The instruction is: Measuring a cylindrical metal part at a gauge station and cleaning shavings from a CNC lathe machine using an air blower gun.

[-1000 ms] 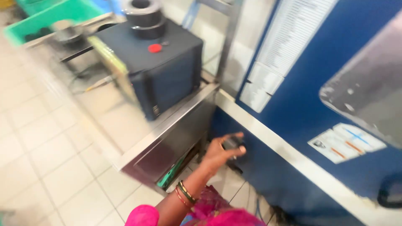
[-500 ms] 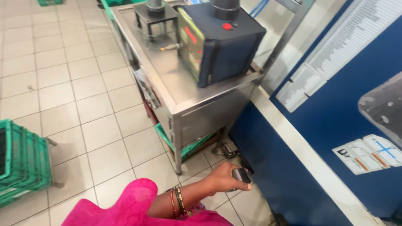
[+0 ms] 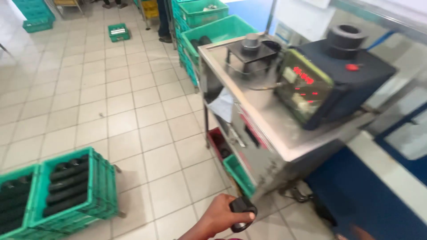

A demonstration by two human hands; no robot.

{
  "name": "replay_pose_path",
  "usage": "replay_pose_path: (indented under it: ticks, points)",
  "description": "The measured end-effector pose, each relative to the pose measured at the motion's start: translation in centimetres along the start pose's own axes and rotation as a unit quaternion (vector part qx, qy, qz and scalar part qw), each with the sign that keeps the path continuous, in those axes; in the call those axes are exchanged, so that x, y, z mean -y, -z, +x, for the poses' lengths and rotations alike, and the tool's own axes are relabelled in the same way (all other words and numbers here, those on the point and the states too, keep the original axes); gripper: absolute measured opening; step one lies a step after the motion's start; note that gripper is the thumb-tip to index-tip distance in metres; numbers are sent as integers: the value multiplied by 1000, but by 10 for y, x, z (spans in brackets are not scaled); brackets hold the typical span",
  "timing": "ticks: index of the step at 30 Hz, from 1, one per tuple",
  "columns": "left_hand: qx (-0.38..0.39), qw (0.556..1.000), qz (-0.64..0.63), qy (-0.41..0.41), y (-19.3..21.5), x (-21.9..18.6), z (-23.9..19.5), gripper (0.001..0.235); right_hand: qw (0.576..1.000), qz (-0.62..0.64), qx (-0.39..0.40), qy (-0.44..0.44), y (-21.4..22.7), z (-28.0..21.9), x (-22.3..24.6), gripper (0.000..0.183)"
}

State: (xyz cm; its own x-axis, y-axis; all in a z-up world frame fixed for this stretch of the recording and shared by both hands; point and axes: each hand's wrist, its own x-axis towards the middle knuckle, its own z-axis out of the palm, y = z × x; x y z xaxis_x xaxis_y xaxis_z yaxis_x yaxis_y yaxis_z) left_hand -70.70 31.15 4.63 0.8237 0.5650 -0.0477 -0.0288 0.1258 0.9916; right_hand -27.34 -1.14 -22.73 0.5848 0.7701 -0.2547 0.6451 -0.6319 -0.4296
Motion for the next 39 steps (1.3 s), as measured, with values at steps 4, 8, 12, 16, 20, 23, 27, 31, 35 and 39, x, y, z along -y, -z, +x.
replay_pose_path:
  ticks: [4, 8, 12, 16, 20, 23, 27, 31, 35, 39]
  points:
    - [-57, 981, 12, 185, 93, 21, -23, 41, 997, 55, 9, 56, 44, -12, 339, 66]
    - [-129, 965, -122, 195, 149, 1, -24, 49, 967, 154, 45, 200, 76, -50, 525, 70]
    - [-123, 947, -210, 208, 190, -9, -5, 56, 927, 203, 46, 312, 48, -26, 596, 87]
    - [-108, 928, -311, 175, 214, -39, 45, 60, 894, 203, -13, 399, 25, 35, 628, 105]
    - [-109, 908, -341, 218, 251, -22, 117, 63, 893, 273, -43, 355, 21, 110, 645, 112]
    - [-36, 938, -321, 129, 288, 2, 181, 57, 877, 291, -98, 370, 29, 170, 663, 114]
    - [-74, 931, -287, 214, 306, -60, 267, 55, 871, 301, -136, 363, 65, 251, 683, 109]
    - [-13, 942, -258, 213, 325, -58, 348, 55, 846, 399, -142, 323, 83, 316, 678, 97]
    - [76, 927, -272, 246, 322, -82, 404, 52, 784, 545, -166, 247, 95, 345, 661, 94]
    - [124, 974, -137, 130, 341, -60, 484, 40, 793, 511, -263, 202, 132, 361, 644, 93]
